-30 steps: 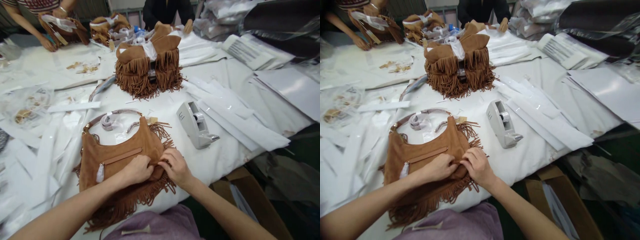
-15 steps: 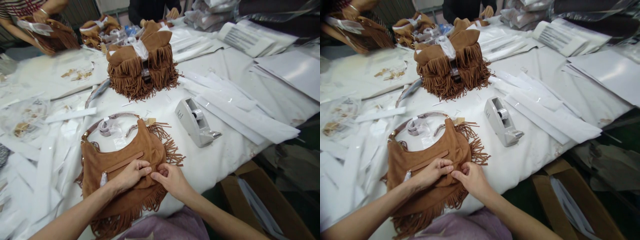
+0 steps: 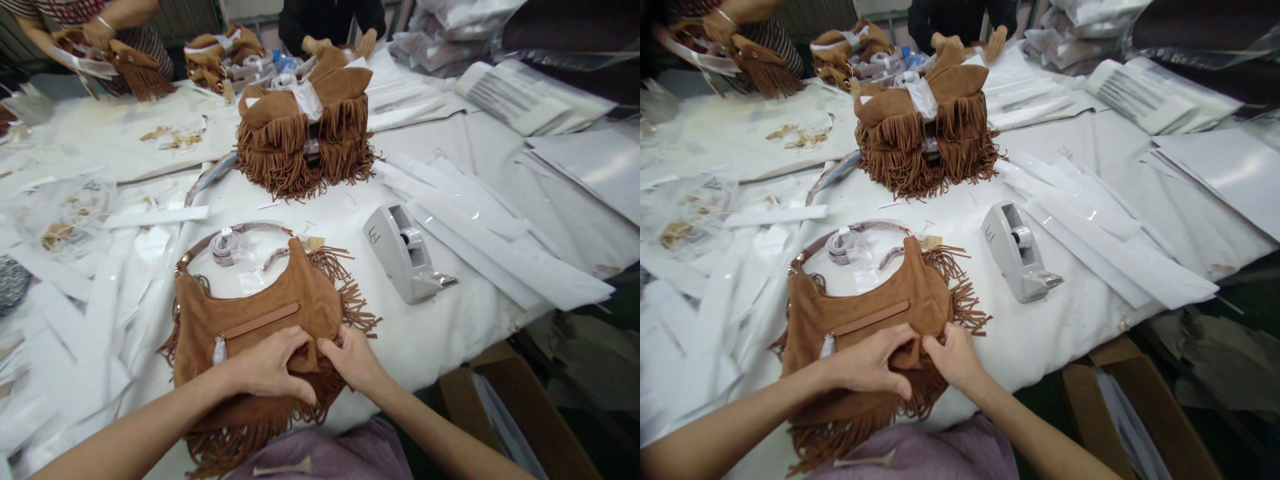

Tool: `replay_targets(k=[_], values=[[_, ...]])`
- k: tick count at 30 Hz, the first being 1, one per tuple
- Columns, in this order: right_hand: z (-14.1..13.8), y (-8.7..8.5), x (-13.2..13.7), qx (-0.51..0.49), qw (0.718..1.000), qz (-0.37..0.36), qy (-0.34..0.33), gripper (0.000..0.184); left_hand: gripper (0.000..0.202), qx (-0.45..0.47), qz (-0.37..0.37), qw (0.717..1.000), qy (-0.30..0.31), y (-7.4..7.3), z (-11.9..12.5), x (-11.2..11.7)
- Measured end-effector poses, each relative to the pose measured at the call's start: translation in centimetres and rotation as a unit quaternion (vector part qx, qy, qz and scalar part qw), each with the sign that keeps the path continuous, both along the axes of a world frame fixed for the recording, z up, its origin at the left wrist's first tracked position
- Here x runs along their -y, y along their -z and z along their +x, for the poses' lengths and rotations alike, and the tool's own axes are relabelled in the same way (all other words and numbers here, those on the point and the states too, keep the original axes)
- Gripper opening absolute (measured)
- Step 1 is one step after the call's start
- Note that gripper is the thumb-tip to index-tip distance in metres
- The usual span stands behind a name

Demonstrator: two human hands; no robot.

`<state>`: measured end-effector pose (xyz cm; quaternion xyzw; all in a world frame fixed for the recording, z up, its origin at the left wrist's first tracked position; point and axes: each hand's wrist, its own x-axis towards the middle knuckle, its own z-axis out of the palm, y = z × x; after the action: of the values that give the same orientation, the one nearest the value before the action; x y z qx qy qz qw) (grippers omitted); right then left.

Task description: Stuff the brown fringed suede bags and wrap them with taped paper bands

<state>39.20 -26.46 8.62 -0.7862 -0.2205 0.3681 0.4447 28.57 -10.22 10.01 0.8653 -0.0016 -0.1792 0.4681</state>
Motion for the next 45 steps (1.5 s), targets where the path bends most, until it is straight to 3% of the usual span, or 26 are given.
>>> replay_targets(k=[4,10,13,15,17,19,21,26,29,31,34,36,40,45], values=[[0.1,-1.2,0.8,0.089,0.995,-0.037,-0.017,0.019,0.007,0.022,0.121,0.992,0.004,1.4,-1.5,0.5],[2.0,0.3,2.7,0.122,0.988,-0.089,-0.038,0.027,0.012,0.026,0.223,0.974,0.014,1.8,-2.5,0.4],[3.3,-0.9,3.2,0.219,0.972,-0.036,-0.077,0.027,0.013,0.011,0.225,0.974,0.004,1.6,-2.6,0.3],[3.7,-2.7,3.2,0.311,0.941,0.042,-0.127,0.018,0.013,0.001,0.206,0.979,-0.007,1.2,-2.7,0.2],[3.5,-4.1,2.9,0.4,0.882,0.117,-0.222,0.027,0.011,-0.006,0.182,0.983,-0.021,0.6,-2.7,0.1],[2.7,-4.4,2.4,0.453,0.813,0.156,-0.331,0.038,0.009,-0.008,0.161,0.987,-0.031,-0.2,-2.9,0.1],[1.9,-3.4,2.0,0.476,0.771,0.16,-0.393,0.037,0.014,-0.009,0.155,0.987,-0.032,-0.9,-3.1,0.1],[1.5,-0.2,1.8,0.475,0.746,0.152,-0.441,0.019,0.03,-0.013,0.198,0.98,-0.01,-2.1,-5.2,-0.5],[2.3,0.2,1.9,0.483,0.749,0.166,-0.422,0.021,0.059,0.004,0.236,0.968,-0.088,-2.2,-9.0,-1.2],[2.6,0.2,2.0,0.491,0.748,0.185,-0.406,0.024,0.074,0.052,0.284,0.941,-0.176,-1.7,-12.5,-1.2],[2.8,0.7,1.9,0.508,0.737,0.217,-0.389,0.024,0.064,0.14,0.335,0.89,-0.275,0.2,-17.6,-0.1],[2.7,1.1,1.8,0.519,0.727,0.233,-0.384,0.022,0.061,0.162,0.334,0.877,-0.305,1.9,-19.7,0.9],[2.9,1.2,1.0,0.536,0.703,0.222,-0.412,0.019,0.062,0.154,0.325,0.884,-0.299,4.4,-20.1,0.9],[3.3,-1.0,-1.0,0.534,0.676,0.215,-0.46,0.016,0.037,0.169,0.331,0.911,-0.178,3.6,-18.8,-3.9]])
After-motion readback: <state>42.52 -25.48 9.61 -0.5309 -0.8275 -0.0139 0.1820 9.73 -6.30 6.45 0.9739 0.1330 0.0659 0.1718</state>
